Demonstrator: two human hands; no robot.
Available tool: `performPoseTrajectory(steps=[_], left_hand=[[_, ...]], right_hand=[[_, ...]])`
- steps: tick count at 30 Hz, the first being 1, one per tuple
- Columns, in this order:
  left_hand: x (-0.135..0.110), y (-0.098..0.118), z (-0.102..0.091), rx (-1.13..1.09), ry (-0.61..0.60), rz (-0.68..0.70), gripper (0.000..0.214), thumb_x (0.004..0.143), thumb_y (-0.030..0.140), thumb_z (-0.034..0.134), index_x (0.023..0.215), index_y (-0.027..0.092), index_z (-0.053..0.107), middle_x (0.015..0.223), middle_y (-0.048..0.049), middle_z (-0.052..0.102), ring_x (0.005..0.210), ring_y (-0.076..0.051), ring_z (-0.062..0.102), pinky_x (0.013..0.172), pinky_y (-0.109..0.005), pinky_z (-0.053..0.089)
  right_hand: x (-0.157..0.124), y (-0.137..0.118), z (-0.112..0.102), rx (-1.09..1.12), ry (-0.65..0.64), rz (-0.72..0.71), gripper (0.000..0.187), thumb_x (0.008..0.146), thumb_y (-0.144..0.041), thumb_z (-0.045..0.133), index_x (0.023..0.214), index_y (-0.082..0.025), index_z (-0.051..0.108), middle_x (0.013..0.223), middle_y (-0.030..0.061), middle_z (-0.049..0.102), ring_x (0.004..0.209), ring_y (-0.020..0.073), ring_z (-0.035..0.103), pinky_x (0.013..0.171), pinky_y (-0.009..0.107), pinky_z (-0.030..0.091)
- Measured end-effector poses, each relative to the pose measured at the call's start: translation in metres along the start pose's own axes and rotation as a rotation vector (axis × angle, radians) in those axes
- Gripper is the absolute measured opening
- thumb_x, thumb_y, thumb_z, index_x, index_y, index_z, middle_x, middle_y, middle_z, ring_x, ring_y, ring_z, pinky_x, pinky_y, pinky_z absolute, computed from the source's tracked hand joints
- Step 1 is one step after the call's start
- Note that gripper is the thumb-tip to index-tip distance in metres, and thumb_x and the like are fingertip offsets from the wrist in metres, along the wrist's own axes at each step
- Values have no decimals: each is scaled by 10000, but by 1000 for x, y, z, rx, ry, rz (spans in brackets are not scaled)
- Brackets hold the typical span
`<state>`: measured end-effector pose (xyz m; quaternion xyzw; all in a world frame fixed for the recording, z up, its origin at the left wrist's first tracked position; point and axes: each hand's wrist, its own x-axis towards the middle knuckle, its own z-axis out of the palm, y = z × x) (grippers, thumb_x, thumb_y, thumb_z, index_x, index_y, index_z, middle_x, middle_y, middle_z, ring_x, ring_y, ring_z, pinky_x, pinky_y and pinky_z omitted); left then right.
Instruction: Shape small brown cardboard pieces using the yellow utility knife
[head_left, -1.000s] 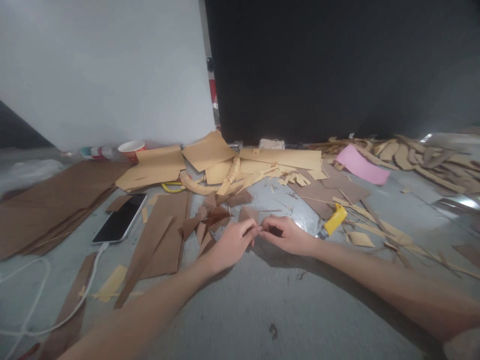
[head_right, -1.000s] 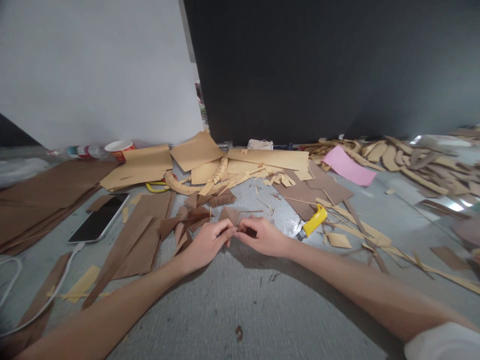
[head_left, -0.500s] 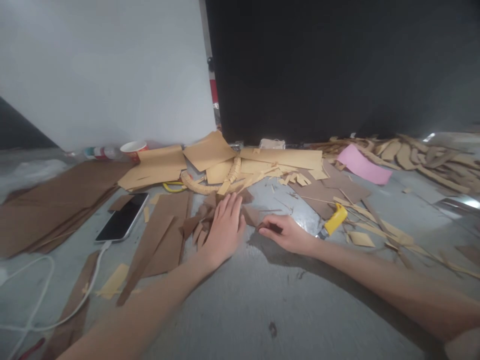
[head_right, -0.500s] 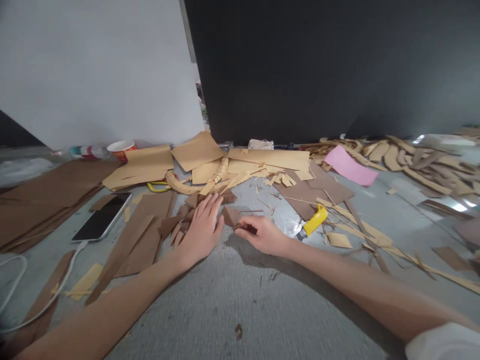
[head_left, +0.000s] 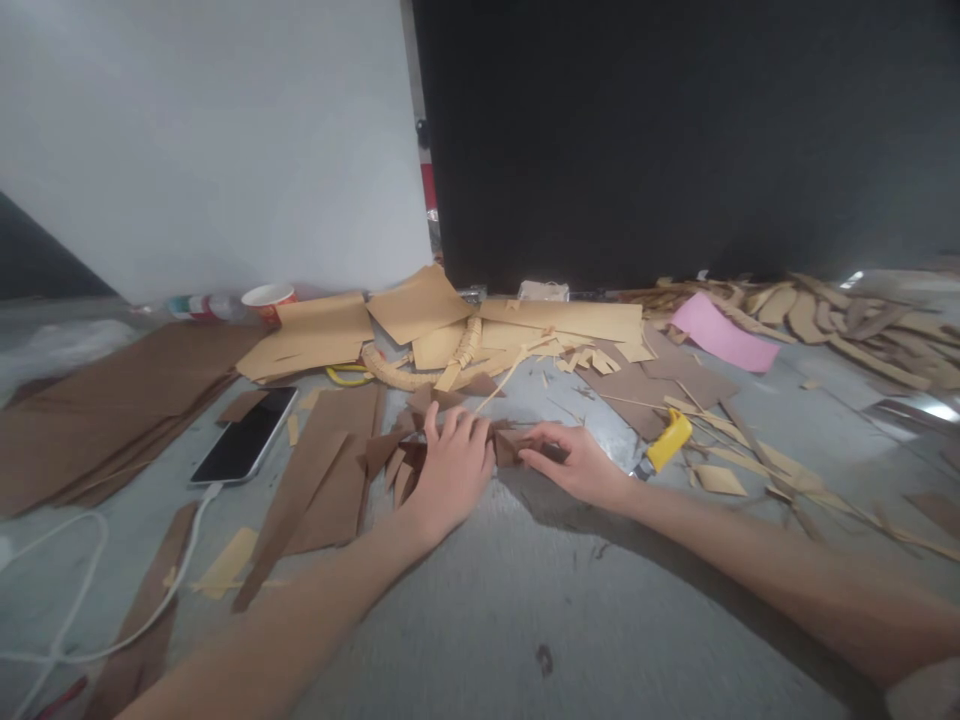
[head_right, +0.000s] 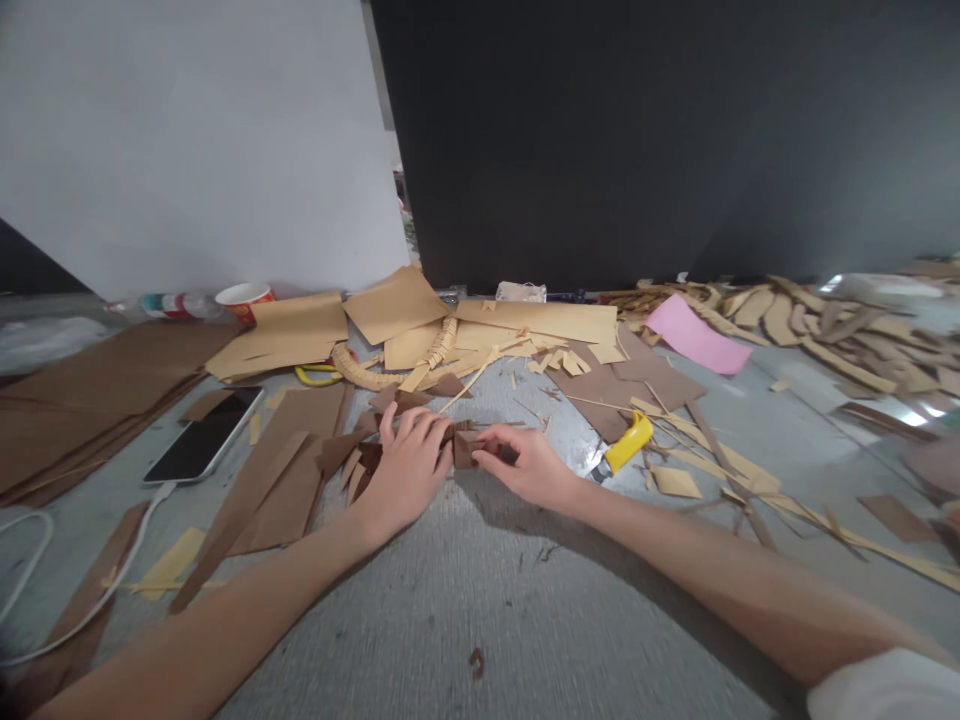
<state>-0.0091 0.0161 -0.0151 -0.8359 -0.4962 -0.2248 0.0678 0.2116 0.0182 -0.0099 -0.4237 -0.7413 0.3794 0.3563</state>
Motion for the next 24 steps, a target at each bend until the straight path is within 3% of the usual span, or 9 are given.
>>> performPoseTrajectory(steps=[4, 8, 12, 15, 18, 21, 24], left_hand=[[-1, -1, 3, 10, -6, 25, 297, 1016, 151, 528, 1291, 182, 636, 1182, -133, 698, 1188, -333, 596, 1219, -669, 247], [-1, -2, 4, 19, -37, 92, 203, 1062, 206, 492, 1138, 176, 678, 1067, -115, 669, 1100, -315, 595, 1141, -599, 367], [0, -2, 0, -31, -21, 102, 289, 1115, 260, 406, 1065, 161, 673, 1020, -113, 663, 1049, -302, 591, 1047, -529, 434], [0, -1, -5, -159, 10, 67, 306, 1131, 284, 381, 1093, 168, 662, 1039, -103, 685, 1038, -286, 600, 1029, -493, 447], [-2, 0, -6, -262, 16, 125, 290, 1134, 285, 392, 1167, 165, 654, 1055, -101, 708, 1041, -281, 615, 995, -461, 479], [-3, -1, -4, -318, 16, 206, 302, 1135, 284, 401, 1268, 145, 634, 1095, -117, 725, 1071, -288, 626, 984, -458, 507], [-4, -2, -3, -363, 0, 193, 306, 1133, 274, 402, 1288, 147, 633, 1111, -123, 729, 1080, -289, 633, 966, -459, 531]], right_hand=[[-1, -1, -1, 41, 20, 9, 213, 998, -412, 632, 1033, -208, 684, 908, 49, 777, 774, 174, 707, 687, 286, 577], [0, -1, -2, 84, 65, 11, 231, 1032, -440, 603, 1027, -214, 654, 895, 43, 763, 786, 177, 702, 702, 292, 575], [3, 3, -4, -15, 192, -86, 227, 1026, -441, 632, 1010, -218, 672, 939, 58, 720, 864, 202, 666, 792, 332, 551], [3, 5, -6, -67, 290, -164, 217, 1025, -434, 644, 1005, -225, 699, 910, 55, 665, 827, 204, 613, 785, 346, 525], [1, 6, -7, -41, 352, -167, 193, 1036, -409, 632, 1008, -229, 697, 890, 46, 669, 815, 201, 611, 775, 342, 521], [-1, 6, -7, -1, 353, -160, 185, 1033, -406, 638, 1011, -230, 689, 929, 54, 714, 870, 213, 649, 812, 350, 537], [-2, 7, -6, -14, 324, -165, 188, 1035, -409, 642, 1018, -233, 702, 937, 58, 725, 878, 218, 662, 821, 356, 541]])
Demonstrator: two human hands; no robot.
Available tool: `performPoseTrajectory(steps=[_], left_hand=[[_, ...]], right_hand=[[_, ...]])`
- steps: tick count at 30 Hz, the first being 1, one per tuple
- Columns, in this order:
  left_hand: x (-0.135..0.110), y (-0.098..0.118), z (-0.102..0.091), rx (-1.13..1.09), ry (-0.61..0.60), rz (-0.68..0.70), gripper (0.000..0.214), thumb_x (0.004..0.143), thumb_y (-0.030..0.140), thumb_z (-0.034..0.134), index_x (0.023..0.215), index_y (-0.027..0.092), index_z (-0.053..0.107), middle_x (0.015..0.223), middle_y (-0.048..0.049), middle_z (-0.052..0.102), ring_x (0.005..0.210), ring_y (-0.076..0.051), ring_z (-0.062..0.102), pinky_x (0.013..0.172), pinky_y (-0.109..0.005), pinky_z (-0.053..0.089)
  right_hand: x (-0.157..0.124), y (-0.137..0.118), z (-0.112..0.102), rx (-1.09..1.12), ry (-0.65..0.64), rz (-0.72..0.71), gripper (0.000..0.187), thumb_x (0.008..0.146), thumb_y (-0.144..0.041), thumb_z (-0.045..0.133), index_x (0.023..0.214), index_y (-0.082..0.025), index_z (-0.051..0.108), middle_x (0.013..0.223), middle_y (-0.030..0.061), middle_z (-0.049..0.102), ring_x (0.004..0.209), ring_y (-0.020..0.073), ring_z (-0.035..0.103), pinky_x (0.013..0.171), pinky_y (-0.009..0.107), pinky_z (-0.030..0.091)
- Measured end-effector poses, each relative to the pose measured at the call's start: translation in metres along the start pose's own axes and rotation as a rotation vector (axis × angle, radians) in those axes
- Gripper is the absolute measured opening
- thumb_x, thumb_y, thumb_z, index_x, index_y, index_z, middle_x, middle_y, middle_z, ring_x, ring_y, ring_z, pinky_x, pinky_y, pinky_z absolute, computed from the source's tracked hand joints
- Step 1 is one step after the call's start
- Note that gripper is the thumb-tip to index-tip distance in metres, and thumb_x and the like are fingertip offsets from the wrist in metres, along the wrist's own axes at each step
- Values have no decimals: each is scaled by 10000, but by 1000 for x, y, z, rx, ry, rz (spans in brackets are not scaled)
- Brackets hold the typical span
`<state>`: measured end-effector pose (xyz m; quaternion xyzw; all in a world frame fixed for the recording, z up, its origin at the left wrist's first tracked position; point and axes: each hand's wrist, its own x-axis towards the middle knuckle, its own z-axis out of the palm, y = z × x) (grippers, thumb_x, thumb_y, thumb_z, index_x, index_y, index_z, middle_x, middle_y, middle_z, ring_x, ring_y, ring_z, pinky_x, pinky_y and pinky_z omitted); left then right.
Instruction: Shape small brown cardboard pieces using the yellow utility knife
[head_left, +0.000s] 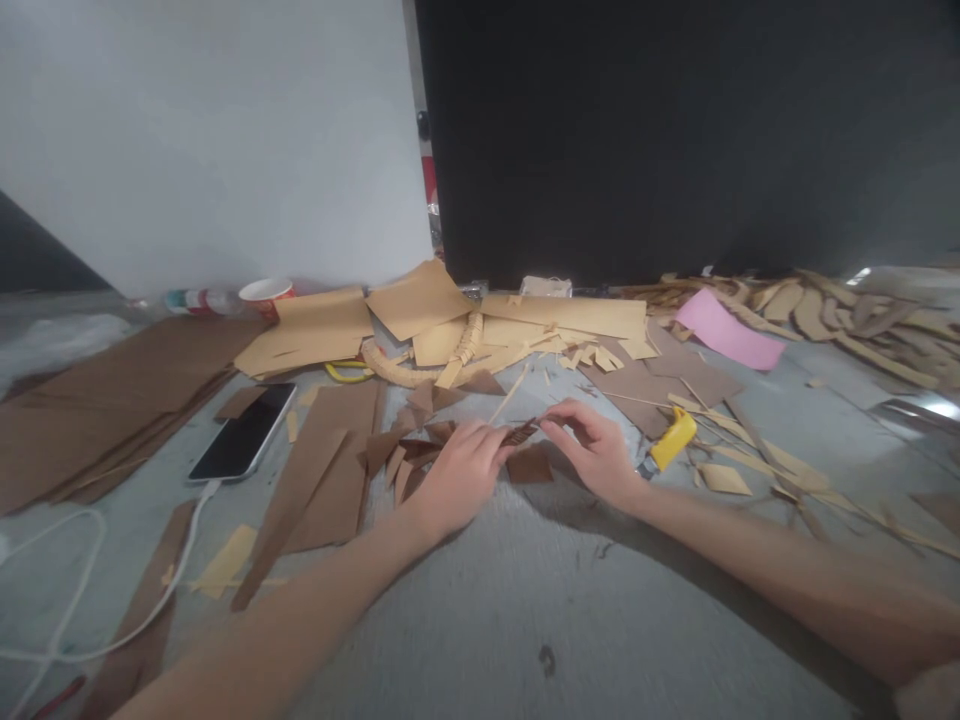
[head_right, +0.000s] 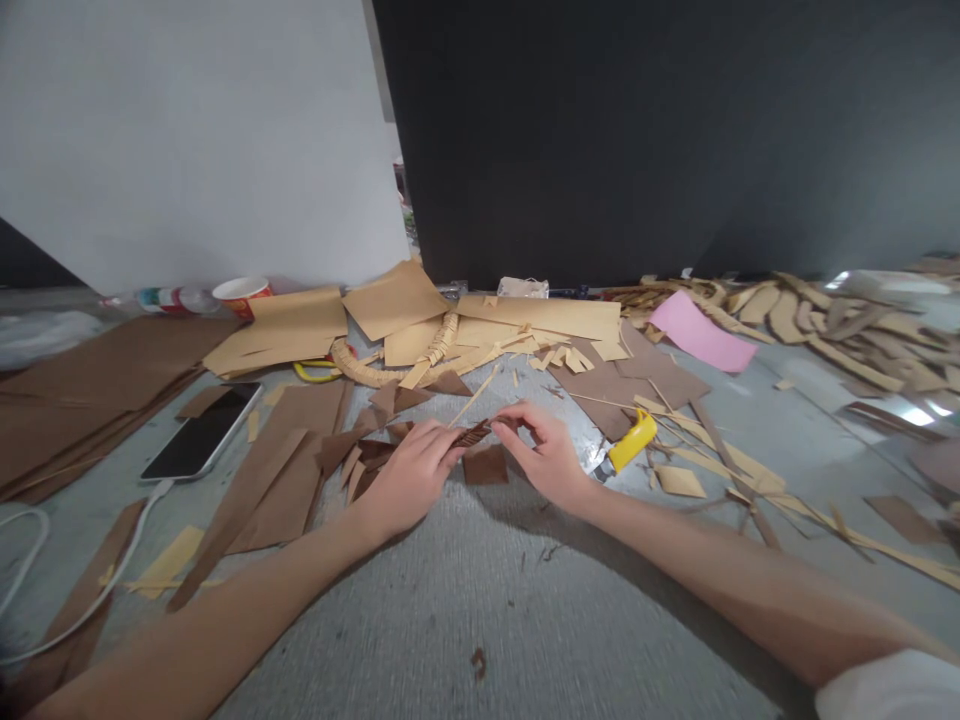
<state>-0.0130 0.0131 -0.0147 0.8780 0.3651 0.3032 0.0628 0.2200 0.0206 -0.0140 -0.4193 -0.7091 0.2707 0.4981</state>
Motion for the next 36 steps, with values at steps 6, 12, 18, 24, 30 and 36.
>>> performPoseTrajectory(steps=[6, 12, 18, 24, 30, 36], left_hand=[[2, 1, -2, -24, -13, 4, 329, 1137, 279, 386, 1272, 127, 645, 1106, -137, 738, 1052, -293, 636, 945, -461, 549], [4, 5, -5, -92, -34, -19, 306, 1135, 264, 395, 1265, 149, 648, 1142, -124, 744, 1068, -281, 651, 948, -445, 555], [4, 4, -9, -191, -123, -125, 253, 1106, 336, 509, 1266, 202, 653, 1166, -86, 742, 1106, -269, 682, 969, -426, 561], [3, 8, -5, -415, -85, -273, 346, 1058, 336, 607, 1398, 274, 618, 1356, -60, 726, 1237, -253, 697, 1058, -391, 549], [6, 13, -1, -621, 16, -357, 417, 1031, 395, 648, 1423, 251, 655, 1449, -72, 695, 1362, -263, 643, 1170, -412, 491], [6, 11, -1, -723, -7, -374, 446, 1033, 421, 645, 1454, 275, 640, 1455, -72, 687, 1301, -260, 677, 1124, -402, 519]], right_hand=[[2, -5, 0, -55, -76, -90, 185, 1066, -352, 596, 1046, -239, 741, 971, 74, 742, 912, 227, 696, 853, 379, 561], [1, -6, 1, -100, -22, -164, 160, 1059, -332, 611, 1089, -259, 751, 988, 73, 752, 922, 232, 716, 849, 391, 598], [-3, 3, 3, -104, 48, -118, 109, 1019, -351, 683, 1055, -250, 700, 924, 33, 747, 830, 203, 709, 770, 332, 595], [-3, 2, 3, -107, -3, -158, 81, 1021, -292, 677, 1065, -269, 741, 922, 26, 765, 836, 196, 722, 783, 326, 582], [-1, 1, 1, -57, -48, -93, 165, 1040, -288, 635, 1132, -284, 772, 1036, 37, 810, 943, 209, 761, 854, 335, 599], [2, 0, 0, 5, -129, -14, 190, 1044, -318, 626, 1153, -278, 777, 1077, 51, 800, 996, 215, 752, 887, 349, 600]])
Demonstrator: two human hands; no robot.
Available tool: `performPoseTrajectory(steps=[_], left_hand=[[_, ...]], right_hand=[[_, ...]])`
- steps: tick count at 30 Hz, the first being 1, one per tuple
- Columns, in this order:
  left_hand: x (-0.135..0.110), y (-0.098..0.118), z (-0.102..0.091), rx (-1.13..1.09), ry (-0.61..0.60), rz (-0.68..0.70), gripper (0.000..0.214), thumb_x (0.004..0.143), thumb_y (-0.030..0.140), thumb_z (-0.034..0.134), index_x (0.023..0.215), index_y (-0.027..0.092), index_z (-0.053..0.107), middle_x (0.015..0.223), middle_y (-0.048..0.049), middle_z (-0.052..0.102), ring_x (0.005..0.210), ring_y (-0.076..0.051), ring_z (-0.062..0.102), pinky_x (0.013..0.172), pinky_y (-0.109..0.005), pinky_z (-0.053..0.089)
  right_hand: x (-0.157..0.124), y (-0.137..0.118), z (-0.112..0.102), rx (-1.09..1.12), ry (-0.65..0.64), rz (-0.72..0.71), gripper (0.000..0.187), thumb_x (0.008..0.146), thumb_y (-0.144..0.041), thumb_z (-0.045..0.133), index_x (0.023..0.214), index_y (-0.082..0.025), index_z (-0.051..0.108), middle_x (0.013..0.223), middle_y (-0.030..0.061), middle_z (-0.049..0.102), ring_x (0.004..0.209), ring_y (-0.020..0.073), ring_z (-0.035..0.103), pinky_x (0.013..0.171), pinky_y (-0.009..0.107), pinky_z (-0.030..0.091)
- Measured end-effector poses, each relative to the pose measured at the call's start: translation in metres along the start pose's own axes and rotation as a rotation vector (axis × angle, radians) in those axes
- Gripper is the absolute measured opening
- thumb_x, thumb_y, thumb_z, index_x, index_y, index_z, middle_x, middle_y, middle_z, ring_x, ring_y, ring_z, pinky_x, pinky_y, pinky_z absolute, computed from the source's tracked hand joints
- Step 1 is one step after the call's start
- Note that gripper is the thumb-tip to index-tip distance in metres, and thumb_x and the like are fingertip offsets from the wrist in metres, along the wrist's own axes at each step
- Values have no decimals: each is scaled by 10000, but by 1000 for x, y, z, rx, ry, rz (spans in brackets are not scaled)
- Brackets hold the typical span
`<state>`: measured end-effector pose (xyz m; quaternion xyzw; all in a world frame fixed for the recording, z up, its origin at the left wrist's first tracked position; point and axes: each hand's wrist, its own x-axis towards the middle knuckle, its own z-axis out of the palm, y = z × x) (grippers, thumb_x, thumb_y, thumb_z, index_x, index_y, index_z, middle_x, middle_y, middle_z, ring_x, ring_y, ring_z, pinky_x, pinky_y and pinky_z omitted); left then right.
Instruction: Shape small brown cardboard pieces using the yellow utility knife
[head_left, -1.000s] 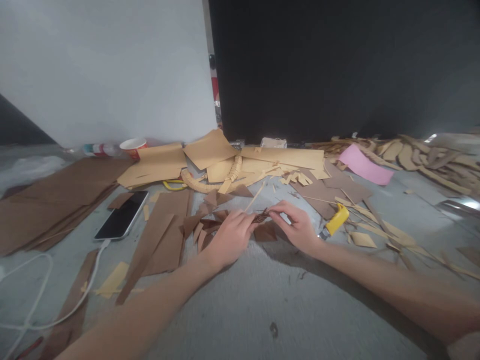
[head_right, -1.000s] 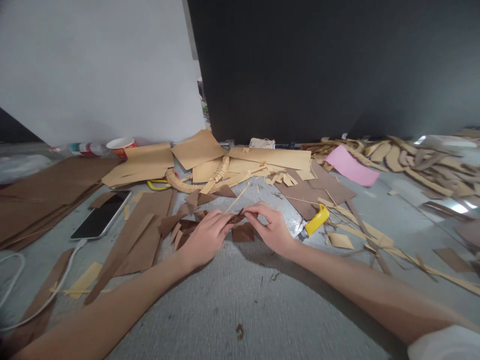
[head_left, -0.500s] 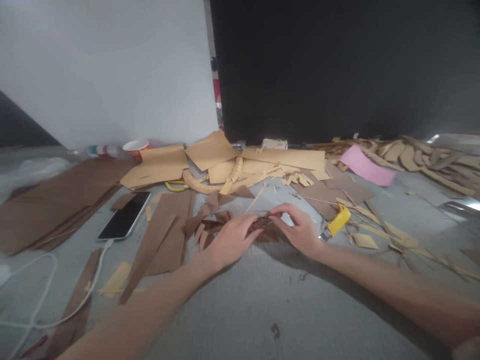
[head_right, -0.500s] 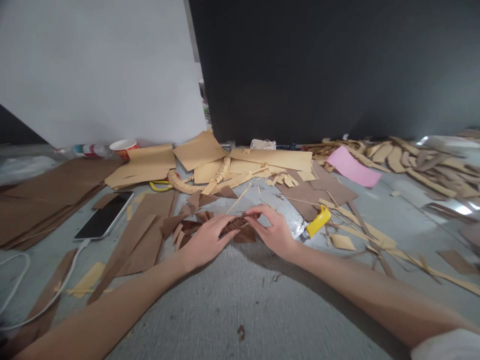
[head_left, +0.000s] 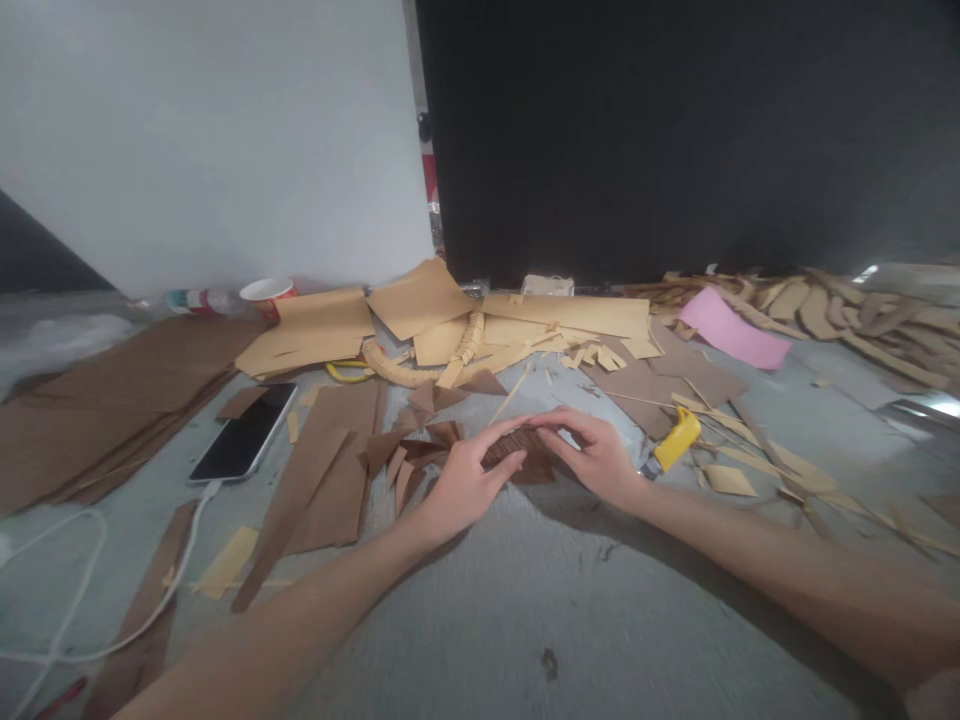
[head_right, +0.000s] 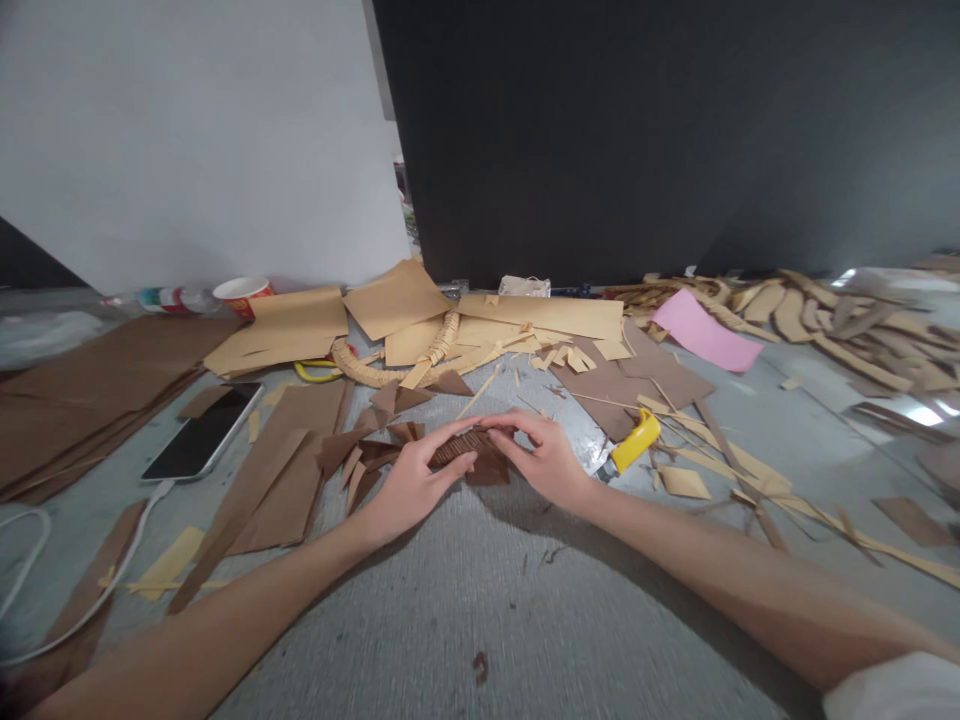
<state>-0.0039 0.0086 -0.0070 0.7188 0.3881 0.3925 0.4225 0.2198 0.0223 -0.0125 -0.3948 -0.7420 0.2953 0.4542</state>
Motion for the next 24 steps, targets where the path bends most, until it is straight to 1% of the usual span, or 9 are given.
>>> performPoseTrajectory(steps=[3, 5, 7, 10, 12, 16, 18, 21, 24], left_hand=[[1, 0, -1, -61, 41, -51, 438, 1022, 436, 661, 1416, 246, 654, 1251, -71, 773, 970, -222, 761, 954, -370, 581], [1, -1, -1, -81, 74, -81, 441, 1015, 445, 671, 1405, 238, 657, 1068, -49, 794, 899, -215, 745, 910, -358, 575], [2, -1, -2, -95, 94, -99, 449, 1010, 450, 677, 1405, 236, 654, 957, -33, 781, 904, -220, 734, 900, -351, 564], [2, -2, -2, -114, 102, -94, 454, 1002, 460, 689, 1400, 245, 653, 981, -37, 779, 891, -213, 729, 879, -341, 561], [1, -1, -2, -121, 99, -86, 450, 998, 468, 693, 1392, 255, 655, 1025, -43, 780, 887, -211, 732, 850, -330, 564], [0, 2, -2, -114, 82, -72, 445, 998, 475, 689, 1384, 256, 651, 1072, -51, 774, 888, -215, 736, 788, -312, 569], [-1, 3, -2, -98, 74, -58, 446, 1006, 473, 680, 1393, 257, 643, 1116, -55, 768, 897, -213, 733, 795, -313, 570], [-1, 4, -2, -65, 58, -35, 420, 1026, 465, 653, 1390, 257, 645, 1066, -44, 770, 902, -210, 726, 846, -326, 564], [-1, 3, -2, -28, 65, -25, 393, 1038, 461, 635, 1371, 253, 651, 1033, -41, 774, 889, -209, 725, 861, -332, 560]], right_hand=[[1, 0, 0, 8, -20, 11, 249, 1044, -329, 624, 1264, -288, 734, 1026, 43, 782, 947, 203, 741, 869, 345, 600], [0, 1, 1, 27, 2, 31, 305, 1031, -339, 645, 1327, -280, 687, 1005, 42, 773, 923, 200, 739, 856, 341, 605], [0, 3, 2, 38, 33, 43, 277, 1018, -350, 665, 1280, -264, 691, 1015, 50, 777, 913, 203, 742, 835, 337, 612], [-1, 6, 3, 0, 57, 29, 155, 1008, -352, 681, 1109, -254, 745, 1002, 52, 793, 888, 208, 749, 811, 339, 617], [-2, 6, 3, -24, 59, 15, 130, 1001, -343, 690, 1059, -259, 771, 986, 47, 807, 887, 212, 758, 824, 344, 620], [-3, 6, 3, -15, 36, 37, 133, 987, -345, 700, 1017, -263, 800, 1017, 45, 830, 932, 226, 780, 851, 348, 628], [-3, 5, 2, -8, 13, 59, 143, 984, -351, 698, 1005, -258, 804, 1001, 42, 834, 915, 225, 782, 835, 342, 627], [-1, 4, 2, 11, -18, 66, 155, 995, -353, 683, 1002, -250, 799, 993, 42, 828, 908, 216, 773, 839, 337, 612], [0, 1, 2, 33, -37, 28, 163, 1017, -358, 661, 1021, -244, 779, 1004, 55, 803, 934, 215, 746, 859, 351, 585]])
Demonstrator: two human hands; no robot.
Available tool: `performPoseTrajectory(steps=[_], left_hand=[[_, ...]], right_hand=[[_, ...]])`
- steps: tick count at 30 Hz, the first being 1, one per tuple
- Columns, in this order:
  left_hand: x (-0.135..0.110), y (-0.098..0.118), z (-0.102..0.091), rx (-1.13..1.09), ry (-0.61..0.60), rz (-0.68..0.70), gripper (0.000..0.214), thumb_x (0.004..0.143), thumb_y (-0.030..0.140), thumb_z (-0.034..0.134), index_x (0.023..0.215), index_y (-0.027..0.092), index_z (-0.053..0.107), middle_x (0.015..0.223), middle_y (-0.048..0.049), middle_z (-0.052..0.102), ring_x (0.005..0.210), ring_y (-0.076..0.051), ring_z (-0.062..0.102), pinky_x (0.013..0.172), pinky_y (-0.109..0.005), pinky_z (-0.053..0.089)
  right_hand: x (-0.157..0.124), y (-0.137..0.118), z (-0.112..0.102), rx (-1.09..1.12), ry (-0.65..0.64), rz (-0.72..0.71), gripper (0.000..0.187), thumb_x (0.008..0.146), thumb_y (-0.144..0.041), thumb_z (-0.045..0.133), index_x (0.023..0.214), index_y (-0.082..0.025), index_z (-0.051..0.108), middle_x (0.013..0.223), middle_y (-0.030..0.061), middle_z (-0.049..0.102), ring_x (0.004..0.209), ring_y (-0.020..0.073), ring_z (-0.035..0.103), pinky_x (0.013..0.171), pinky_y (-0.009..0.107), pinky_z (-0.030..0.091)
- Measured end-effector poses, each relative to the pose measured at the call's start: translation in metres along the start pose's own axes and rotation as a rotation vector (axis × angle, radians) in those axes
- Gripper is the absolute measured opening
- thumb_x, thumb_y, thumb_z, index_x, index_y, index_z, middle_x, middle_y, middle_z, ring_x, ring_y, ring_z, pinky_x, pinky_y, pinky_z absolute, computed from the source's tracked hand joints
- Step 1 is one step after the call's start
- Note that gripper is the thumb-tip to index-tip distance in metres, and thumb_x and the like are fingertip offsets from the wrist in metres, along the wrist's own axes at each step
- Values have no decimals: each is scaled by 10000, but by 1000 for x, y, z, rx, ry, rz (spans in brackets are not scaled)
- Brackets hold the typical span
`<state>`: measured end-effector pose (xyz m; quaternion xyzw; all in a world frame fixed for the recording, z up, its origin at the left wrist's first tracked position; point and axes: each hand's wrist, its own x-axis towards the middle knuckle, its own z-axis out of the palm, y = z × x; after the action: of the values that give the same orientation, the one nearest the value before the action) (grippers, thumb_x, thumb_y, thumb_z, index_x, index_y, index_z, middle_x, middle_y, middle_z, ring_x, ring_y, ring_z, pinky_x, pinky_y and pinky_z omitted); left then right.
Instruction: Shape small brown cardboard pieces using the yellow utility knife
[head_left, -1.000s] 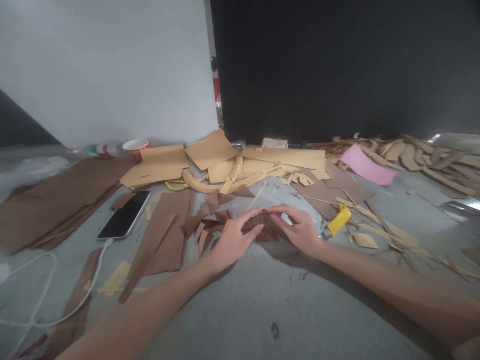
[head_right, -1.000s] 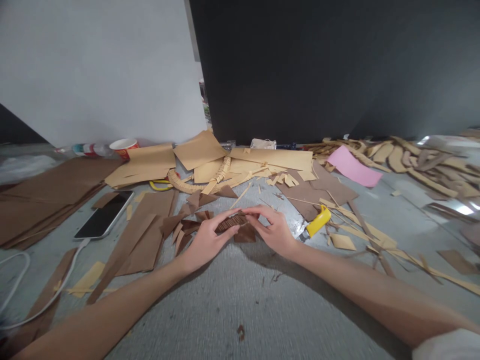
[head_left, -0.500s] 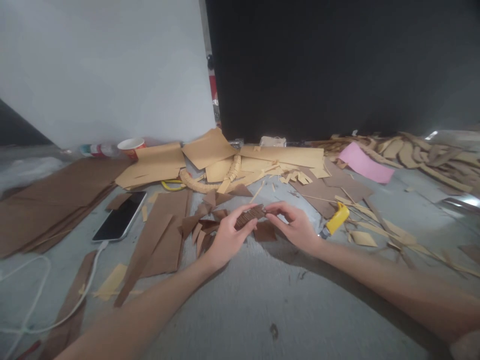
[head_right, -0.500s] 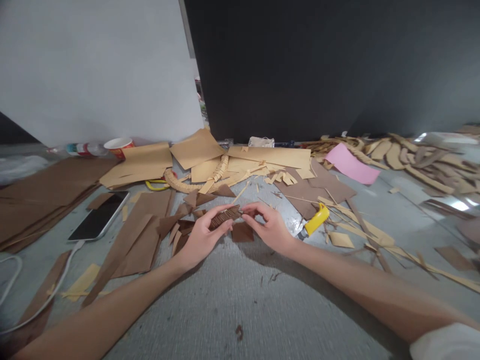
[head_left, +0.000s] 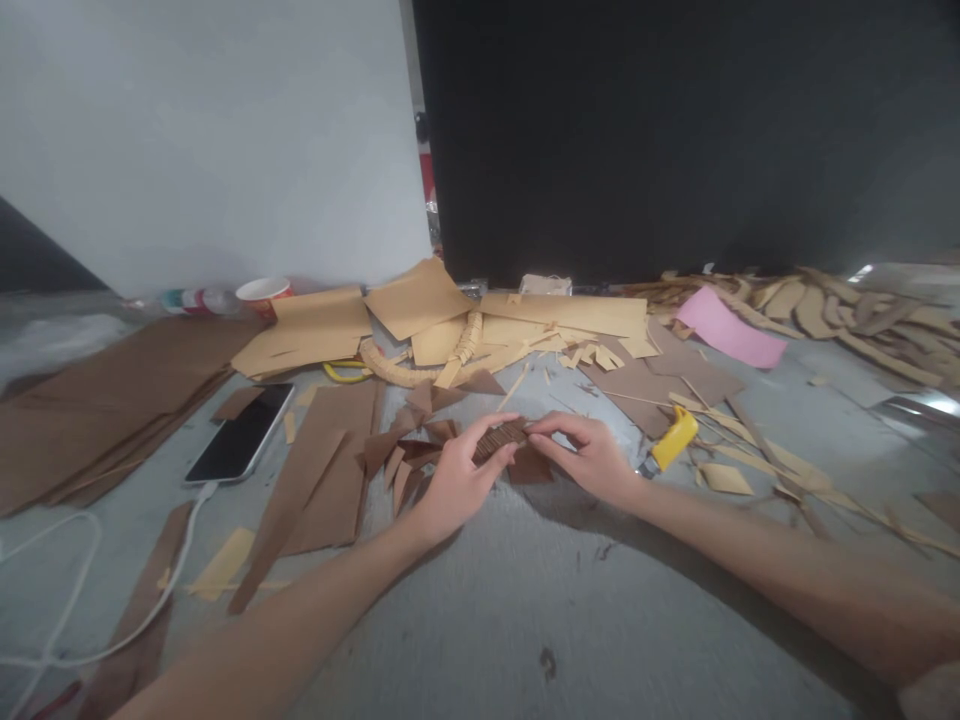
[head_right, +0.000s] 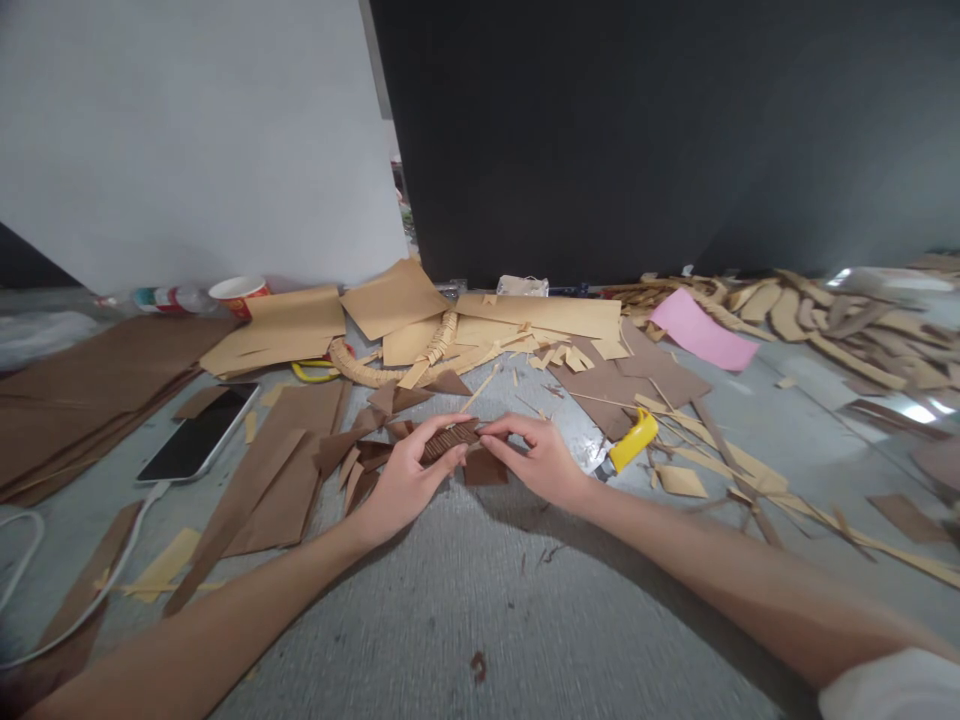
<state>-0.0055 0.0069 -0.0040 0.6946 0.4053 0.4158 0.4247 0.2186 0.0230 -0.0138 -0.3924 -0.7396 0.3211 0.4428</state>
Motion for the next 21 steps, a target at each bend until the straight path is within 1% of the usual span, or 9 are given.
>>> performPoseTrajectory(steps=[4, 7, 10, 13, 16, 18, 21], left_hand=[[0, -1, 1, 69, 18, 6, 378, 1046, 453, 619, 1364, 252, 649, 1170, -61, 781, 927, -217, 745, 903, -351, 571], [-1, 0, 2, 106, 16, 14, 368, 1051, 439, 608, 1365, 251, 645, 1292, -71, 755, 1002, -229, 755, 947, -363, 576], [-1, 2, 3, 123, -4, 24, 350, 1059, 403, 595, 1374, 257, 636, 1358, -67, 730, 1116, -243, 740, 1002, -373, 569], [-3, 5, 3, 175, -33, 48, 337, 1069, 358, 577, 1390, 268, 626, 1402, -63, 710, 1275, -254, 683, 1097, -393, 529], [-6, 7, 4, 237, -75, 64, 351, 1085, 324, 542, 1429, 284, 600, 1443, -59, 687, 1343, -241, 645, 1151, -398, 496], [-7, 7, 5, 266, -100, 76, 358, 1092, 306, 521, 1445, 289, 583, 1456, -57, 678, 1354, -233, 638, 1170, -403, 485], [-9, 5, 6, 304, -126, 93, 352, 1097, 302, 504, 1442, 283, 573, 1466, -64, 670, 1370, -241, 627, 1189, -426, 472]], right_hand=[[1, -2, -1, -25, 47, 1, 179, 1025, -393, 660, 986, -237, 738, 917, 49, 731, 863, 204, 681, 811, 353, 541], [0, -1, -2, -22, 41, 27, 216, 1027, -436, 652, 999, -240, 739, 877, 36, 703, 841, 198, 656, 802, 349, 532], [0, -2, -1, -1, 18, 65, 254, 1022, -470, 651, 1056, -238, 748, 851, 33, 693, 837, 199, 654, 780, 340, 536], [0, -8, 1, 43, 2, 106, 281, 1007, -496, 663, 1049, -233, 753, 889, 37, 712, 833, 193, 664, 749, 320, 542], [0, -15, 2, 103, -35, 167, 346, 1025, -539, 615, 977, -221, 744, 862, 26, 708, 776, 176, 652, 683, 288, 531], [0, -17, 3, 142, -65, 230, 416, 1034, -577, 579, 894, -209, 711, 765, 6, 659, 694, 157, 607, 619, 268, 498], [0, -17, 4, 200, -108, 307, 482, 1016, -627, 579, 811, -199, 659, 658, -20, 580, 602, 136, 538, 556, 255, 443]])
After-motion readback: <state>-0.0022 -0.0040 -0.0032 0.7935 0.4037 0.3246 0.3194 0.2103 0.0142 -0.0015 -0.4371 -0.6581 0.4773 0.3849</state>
